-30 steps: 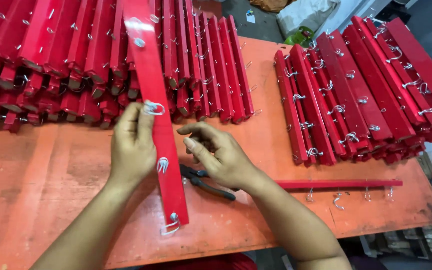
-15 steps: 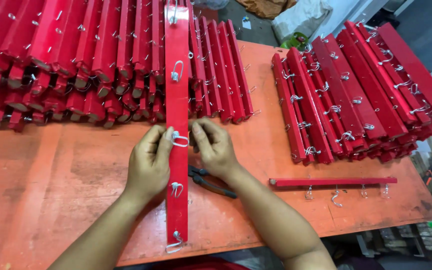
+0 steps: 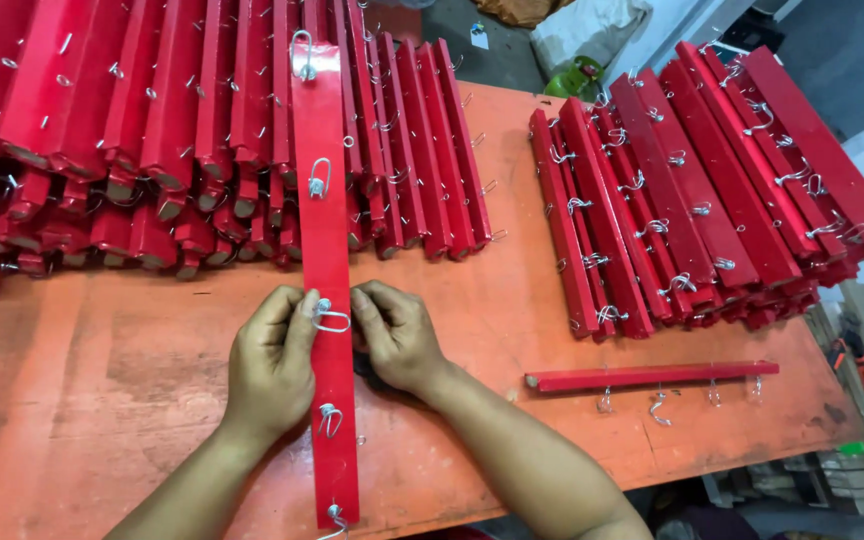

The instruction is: Adjusting metal hooks on red wooden bars using pliers at a workbench

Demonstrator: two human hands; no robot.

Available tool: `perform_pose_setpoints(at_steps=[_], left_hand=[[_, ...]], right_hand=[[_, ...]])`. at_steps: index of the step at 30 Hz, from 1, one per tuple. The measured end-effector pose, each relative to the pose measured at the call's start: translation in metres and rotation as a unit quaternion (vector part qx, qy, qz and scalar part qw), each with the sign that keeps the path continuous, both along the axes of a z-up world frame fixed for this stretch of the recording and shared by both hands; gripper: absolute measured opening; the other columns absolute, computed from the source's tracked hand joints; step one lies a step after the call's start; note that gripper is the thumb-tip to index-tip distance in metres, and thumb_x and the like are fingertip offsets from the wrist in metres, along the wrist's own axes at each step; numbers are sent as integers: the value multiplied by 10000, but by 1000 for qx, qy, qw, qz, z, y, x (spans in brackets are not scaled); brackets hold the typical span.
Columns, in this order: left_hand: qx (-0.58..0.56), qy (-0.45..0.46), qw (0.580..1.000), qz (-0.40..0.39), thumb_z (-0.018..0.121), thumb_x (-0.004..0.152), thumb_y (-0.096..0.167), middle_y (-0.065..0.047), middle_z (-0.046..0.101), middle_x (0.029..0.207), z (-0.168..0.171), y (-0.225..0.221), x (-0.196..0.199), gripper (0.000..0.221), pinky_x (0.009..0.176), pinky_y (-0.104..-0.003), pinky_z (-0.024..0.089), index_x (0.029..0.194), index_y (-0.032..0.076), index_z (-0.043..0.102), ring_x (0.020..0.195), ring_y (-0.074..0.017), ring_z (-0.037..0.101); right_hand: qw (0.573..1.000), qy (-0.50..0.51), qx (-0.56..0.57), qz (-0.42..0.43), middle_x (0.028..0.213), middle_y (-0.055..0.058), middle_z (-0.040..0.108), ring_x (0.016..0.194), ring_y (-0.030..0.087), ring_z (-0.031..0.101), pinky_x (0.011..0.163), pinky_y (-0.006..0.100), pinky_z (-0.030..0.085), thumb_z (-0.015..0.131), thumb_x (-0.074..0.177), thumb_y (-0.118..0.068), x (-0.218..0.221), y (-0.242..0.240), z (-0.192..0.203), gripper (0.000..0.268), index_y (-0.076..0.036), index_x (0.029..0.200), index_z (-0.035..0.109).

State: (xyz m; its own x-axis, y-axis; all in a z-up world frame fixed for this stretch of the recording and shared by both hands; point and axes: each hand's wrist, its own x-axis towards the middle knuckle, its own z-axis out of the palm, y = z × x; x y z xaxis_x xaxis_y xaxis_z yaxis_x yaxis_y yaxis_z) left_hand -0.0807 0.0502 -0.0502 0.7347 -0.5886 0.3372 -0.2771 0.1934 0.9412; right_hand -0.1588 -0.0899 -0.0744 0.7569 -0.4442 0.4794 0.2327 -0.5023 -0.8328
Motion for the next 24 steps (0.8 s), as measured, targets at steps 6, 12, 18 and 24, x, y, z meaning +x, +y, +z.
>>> perform_pose_setpoints(at_steps=[6,12,18,24], left_hand=[[53,22,998,1,508,1041,235,35,544,646,-8,0,2,293,563,-266,417,791,95,569,605,-66,483],[74,-21,997,13,537,1011,228,23,540,590,-10,0,0,262,517,-292,412,781,106,567,537,-83,470],[110,12,994,8,542,994,271,9,594,580,-13,0,-4,273,507,-301,424,779,109,584,523,-96,506],[109,4,994,4,537,995,259,1,655,652,-14,-4,-1,237,552,-297,467,833,104,614,583,-98,582]], right_hand=[[999,47,2,8,608,2,503,527,130,462,530,313,407,463,1052,-217,-7,10,4,292,-72,818,558],[999,40,20,10,714,13,538,600,129,494,570,315,417,435,1066,-246,-7,11,-3,316,-71,833,558],[999,27,37,6,781,46,609,658,155,568,614,317,459,444,1047,-258,-11,11,1,314,-35,888,597],[999,18,47,5,758,24,581,589,131,529,541,305,444,469,1043,-273,-12,8,4,289,-44,912,588]])
